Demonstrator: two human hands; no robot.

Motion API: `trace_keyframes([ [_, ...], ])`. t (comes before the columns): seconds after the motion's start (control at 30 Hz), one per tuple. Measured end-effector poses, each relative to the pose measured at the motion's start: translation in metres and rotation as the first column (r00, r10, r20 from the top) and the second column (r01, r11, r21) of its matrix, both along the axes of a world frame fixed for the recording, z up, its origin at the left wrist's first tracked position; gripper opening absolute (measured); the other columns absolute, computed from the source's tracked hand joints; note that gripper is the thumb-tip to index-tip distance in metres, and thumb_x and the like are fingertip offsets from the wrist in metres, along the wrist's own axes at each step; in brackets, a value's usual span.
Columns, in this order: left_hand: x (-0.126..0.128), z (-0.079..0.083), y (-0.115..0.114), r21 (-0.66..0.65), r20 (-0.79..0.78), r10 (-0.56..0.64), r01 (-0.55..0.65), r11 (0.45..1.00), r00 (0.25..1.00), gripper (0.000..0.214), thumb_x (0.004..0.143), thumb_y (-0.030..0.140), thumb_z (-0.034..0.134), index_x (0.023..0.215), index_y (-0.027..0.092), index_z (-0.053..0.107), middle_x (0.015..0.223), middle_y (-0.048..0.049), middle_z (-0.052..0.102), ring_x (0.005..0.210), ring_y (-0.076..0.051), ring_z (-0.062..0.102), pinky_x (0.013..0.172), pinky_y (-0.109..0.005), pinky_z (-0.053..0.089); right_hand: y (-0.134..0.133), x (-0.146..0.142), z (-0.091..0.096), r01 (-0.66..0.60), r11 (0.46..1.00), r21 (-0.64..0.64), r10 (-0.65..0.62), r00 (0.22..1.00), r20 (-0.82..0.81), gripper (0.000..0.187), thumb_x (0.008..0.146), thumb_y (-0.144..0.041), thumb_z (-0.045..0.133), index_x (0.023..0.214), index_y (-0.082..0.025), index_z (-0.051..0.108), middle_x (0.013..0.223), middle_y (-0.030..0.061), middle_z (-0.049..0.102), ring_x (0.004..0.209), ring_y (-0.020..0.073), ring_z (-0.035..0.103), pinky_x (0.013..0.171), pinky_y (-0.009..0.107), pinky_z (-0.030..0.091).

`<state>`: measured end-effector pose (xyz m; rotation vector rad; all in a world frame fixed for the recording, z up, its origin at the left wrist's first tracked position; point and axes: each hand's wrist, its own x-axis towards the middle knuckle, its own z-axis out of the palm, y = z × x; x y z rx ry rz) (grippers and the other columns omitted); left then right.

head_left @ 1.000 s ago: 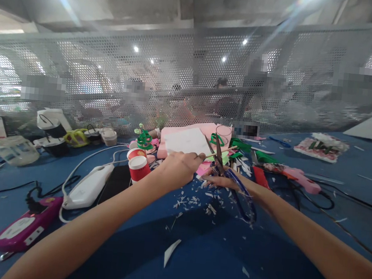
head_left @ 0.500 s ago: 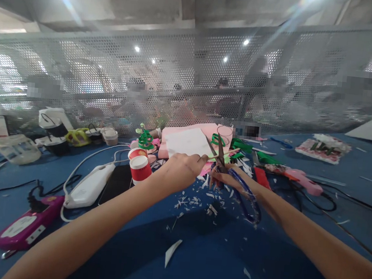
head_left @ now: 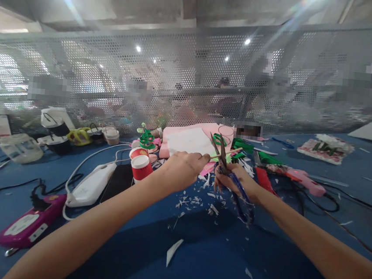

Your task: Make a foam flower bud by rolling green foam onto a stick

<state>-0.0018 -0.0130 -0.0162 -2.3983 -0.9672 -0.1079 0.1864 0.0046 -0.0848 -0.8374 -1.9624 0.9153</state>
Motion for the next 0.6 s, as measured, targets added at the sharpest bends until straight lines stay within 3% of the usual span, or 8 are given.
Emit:
trace_keyframes([
  [0.23, -0.0020, -0.0021, 0.0056, -0.043, 0.056, -0.049, 0.051, 0.998, 0.997, 0.036, 0.078, 0.008, 0.038, 0.112, 0.015, 0.049, 0.088, -0.0064, 0.063, 0.077, -0.019, 0.060, 0.061, -0.030, 0.044, 0.0013, 0.0007, -0.0010, 0.015, 0.999, 0.032, -0.014, 1.000, -0.010, 0.018, 0.072, -0.032, 0.059, 0.066, -0.015, 0.056, 0.055, 0.0029, 0.058, 0.052, 0.0160, 0.056, 0.050, 0.027, 0.045],
  [0.6, -0.0027, 0.0000, 0.0093, -0.101, 0.061, -0.034, 0.040, 0.994, 0.998, 0.038, 0.081, 0.010, 0.037, 0.117, 0.016, 0.049, 0.090, -0.0071, 0.065, 0.080, -0.018, 0.060, 0.065, -0.030, 0.045, 0.0073, 0.0010, -0.0088, 0.136, 0.988, 0.068, -0.143, 0.983, 0.119, 0.026, 0.072, -0.037, 0.061, 0.063, -0.018, 0.046, 0.059, 0.0002, 0.054, 0.055, 0.0141, 0.052, 0.052, 0.026, 0.040],
])
